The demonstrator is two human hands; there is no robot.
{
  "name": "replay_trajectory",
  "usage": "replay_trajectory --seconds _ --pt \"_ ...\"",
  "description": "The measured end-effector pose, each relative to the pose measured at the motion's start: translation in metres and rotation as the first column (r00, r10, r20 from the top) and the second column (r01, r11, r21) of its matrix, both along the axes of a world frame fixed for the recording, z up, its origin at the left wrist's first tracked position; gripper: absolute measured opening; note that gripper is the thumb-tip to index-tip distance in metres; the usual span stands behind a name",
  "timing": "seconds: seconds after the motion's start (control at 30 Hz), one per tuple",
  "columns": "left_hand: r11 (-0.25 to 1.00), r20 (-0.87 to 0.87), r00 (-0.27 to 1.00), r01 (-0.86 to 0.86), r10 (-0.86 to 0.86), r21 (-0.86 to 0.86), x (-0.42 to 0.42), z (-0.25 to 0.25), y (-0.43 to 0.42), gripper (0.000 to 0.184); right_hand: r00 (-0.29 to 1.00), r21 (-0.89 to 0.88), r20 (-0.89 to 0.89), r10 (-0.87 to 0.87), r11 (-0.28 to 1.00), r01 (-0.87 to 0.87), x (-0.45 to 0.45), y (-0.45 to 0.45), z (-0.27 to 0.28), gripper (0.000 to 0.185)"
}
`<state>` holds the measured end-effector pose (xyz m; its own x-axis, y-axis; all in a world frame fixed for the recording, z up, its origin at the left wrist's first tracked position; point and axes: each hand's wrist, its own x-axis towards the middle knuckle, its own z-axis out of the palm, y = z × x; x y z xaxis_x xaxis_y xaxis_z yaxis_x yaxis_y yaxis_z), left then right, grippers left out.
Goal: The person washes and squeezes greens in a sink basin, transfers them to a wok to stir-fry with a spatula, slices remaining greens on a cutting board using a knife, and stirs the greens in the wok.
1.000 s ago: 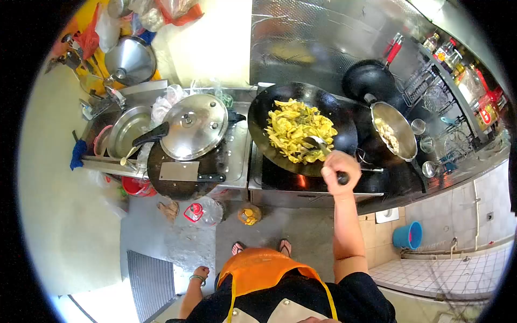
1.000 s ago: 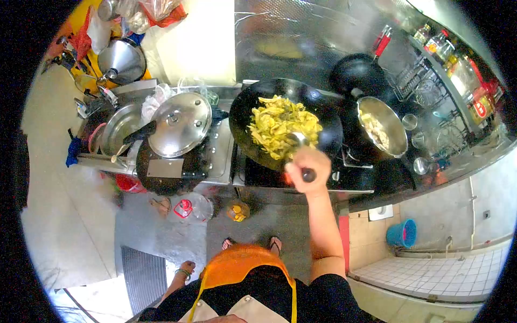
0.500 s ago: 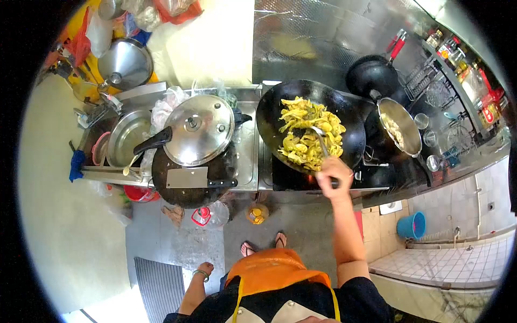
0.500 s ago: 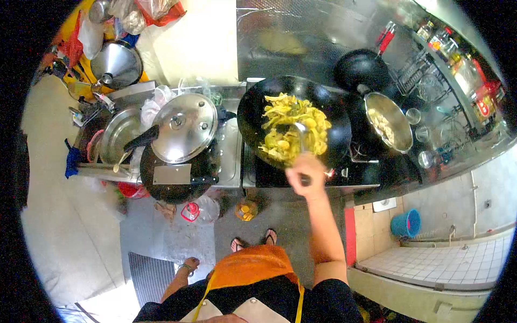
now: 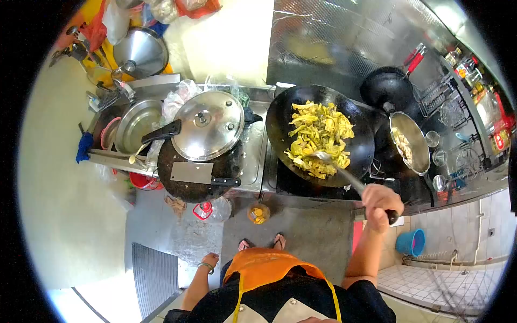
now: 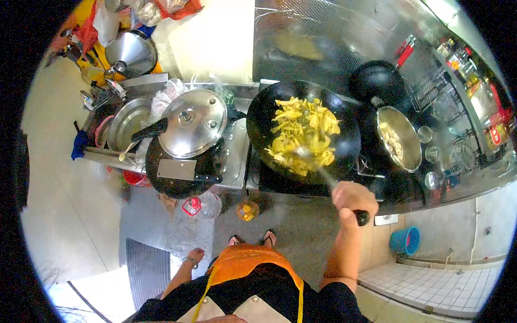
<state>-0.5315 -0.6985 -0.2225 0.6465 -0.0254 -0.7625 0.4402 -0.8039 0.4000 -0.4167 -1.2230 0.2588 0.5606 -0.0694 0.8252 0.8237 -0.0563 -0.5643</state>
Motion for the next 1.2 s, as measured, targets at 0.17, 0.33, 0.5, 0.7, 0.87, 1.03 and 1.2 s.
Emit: replay_trajectory --seconds 0.17,0.33,0.5,0.7,0.87,1.03,1.2 --pt "0.997 -0.057 0.997 0.059 -0.056 0.043 -0.012 -0.015 0.008 0.034 0.991 -0.016 -0.031 -0.128 0.992 0.127 0.059 -0.007 -0.062 0.024" --pt "0.994 0.108 0.993 0.029 -0.040 0.104 0.004 0.014 0.003 0.032 0.860 0.481 -0.123 -0.496 0.728 0.489 0.064 -0.107 0.019 0.038" --pt "0.994 0.027 0.993 -0.111 0.111 0.009 -0.008 -0.004 -0.004 0.029 0.523 0.444 -0.312 -0.793 0.365 0.818 0.099 -0.152 0.037 0.036" --pt "0.988 0.027 0.989 0.145 -0.146 0.052 -0.046 -0.027 0.008 0.036 0.919 0.711 -0.314 -0.240 0.582 0.395 0.168 -0.159 -0.017 0.047" --pt "0.984 -0.060 0.986 -0.147 0.154 0.098 -0.047 0.005 0.017 0.033 0.920 0.583 -0.190 -0.342 0.715 0.386 0.173 -0.134 0.037 0.040" --pt "0.955 -0.015 0.955 -0.297 0.296 -0.013 -0.061 -0.002 0.011 0.031 0.884 0.544 -0.210 -0.417 0.702 0.460 0.220 -0.136 -0.015 0.036" --pt "0.997 -0.095 0.995 0.009 -0.002 0.075 -0.069 -0.023 0.005 0.031 0.895 0.361 -0.220 0.388 0.885 -0.295 0.192 -0.105 0.002 0.036"
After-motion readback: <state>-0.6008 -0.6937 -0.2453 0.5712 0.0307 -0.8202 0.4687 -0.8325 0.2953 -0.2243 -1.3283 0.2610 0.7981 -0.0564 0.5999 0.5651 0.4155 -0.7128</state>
